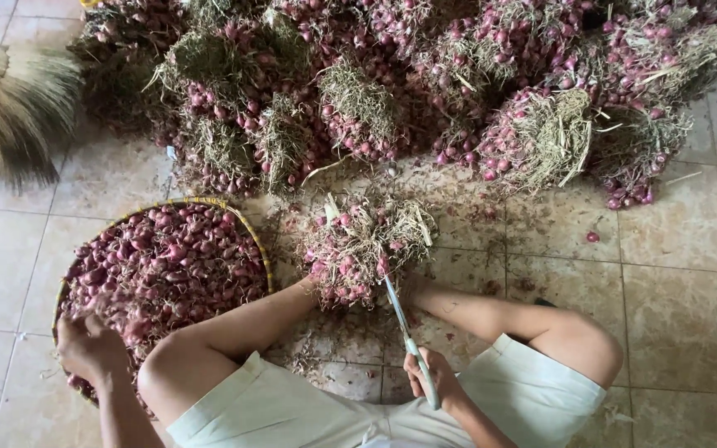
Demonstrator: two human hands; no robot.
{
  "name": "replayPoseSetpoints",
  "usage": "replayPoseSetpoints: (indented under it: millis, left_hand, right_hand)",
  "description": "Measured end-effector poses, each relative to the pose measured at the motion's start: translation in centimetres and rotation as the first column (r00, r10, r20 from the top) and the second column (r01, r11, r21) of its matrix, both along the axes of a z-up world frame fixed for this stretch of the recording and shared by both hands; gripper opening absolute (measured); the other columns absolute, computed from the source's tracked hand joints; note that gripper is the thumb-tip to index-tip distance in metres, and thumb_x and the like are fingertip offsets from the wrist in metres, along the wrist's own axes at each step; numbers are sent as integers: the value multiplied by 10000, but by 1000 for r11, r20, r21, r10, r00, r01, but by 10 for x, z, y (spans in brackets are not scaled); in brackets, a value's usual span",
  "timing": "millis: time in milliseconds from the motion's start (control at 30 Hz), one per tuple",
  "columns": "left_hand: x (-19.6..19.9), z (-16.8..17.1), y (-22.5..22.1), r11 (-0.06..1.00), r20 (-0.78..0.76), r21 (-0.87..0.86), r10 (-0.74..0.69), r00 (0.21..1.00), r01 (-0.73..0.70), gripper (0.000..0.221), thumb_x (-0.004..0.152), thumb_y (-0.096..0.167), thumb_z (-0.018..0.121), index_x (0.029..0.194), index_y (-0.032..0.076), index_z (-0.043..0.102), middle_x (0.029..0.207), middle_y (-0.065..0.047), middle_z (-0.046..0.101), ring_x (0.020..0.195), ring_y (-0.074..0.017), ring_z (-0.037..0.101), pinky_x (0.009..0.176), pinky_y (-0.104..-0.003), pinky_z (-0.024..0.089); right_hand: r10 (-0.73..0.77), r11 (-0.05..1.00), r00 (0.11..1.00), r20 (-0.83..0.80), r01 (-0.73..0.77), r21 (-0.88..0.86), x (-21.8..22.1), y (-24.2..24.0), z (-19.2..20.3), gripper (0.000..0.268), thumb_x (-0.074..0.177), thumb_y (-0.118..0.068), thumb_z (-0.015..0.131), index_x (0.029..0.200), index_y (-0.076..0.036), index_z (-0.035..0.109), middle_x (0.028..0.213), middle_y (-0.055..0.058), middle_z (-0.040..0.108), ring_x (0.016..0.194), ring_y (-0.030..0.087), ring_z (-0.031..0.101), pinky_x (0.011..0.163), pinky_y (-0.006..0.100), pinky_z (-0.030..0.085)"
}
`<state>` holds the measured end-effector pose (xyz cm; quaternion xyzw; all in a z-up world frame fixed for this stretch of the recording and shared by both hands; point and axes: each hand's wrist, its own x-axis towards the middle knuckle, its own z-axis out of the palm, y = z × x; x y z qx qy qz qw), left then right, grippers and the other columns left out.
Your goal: Cutting shallot bulbs from dried stalks using a knife and collecting them in a basket
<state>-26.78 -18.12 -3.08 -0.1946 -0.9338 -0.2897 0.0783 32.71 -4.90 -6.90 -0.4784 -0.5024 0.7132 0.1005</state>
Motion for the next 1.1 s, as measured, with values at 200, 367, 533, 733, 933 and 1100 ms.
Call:
replayPoseSetpoints:
  millis: [200,367,533,733,933,1100]
  left_hand:
    - [66,-21,51,954,-260,-245,-238,936,174,322,976,-11,742,1249,160,749,1040,14,781,686,-37,646,487,-149,487]
    - [192,69,144,504,499,-194,-688,527,842,430,793,160,766,1214,182,681,1474,-151,527,1452,-315,403,938,-488,583]
    - [218,-10,206,774,808,84,-421,411,627,416,1033,129,491,1448,128,505,1440,-105,574,713,-110,610,614,-244,575]
    - [222,-128,222,822,837,219,-435,333,526,503,915,20,647,1404,82,549,1209,-148,718,880,-209,726,696,-316,590]
    - [245,-64,184,887,890,354,-417,185,296,719,872,344,691,1484,74,426,1609,-117,364,1477,-277,361,1193,-479,335]
    - [248,-75,174,874,816,367,-467,341,319,620,835,244,776,1388,69,558,1454,-126,573,1288,-265,569,1043,-403,488]
  right_hand:
    - [-3,1000,996,89,4,-16,-6,-4,9,354,942,-427,633,811,-99,609,618,27,616,430,132,623,416,250,534]
    - [64,991,994,92,-53,-119,-32,-2,35,292,937,-382,660,866,-104,603,714,22,583,501,128,578,468,266,534]
    - [82,997,988,130,-79,-28,-32,-11,17,297,946,-368,659,790,-118,628,598,11,595,437,138,598,433,259,534]
    - [29,998,992,127,-20,-67,-21,-13,17,334,960,-362,664,777,-89,607,569,40,602,421,147,602,446,268,497]
    - [82,996,992,93,-78,-47,-22,-10,8,438,972,-454,589,783,-59,605,600,61,586,409,167,626,429,274,479]
    - [44,998,998,42,-42,-35,-29,-7,13,454,944,-461,627,783,-37,603,650,89,584,407,178,608,405,275,484]
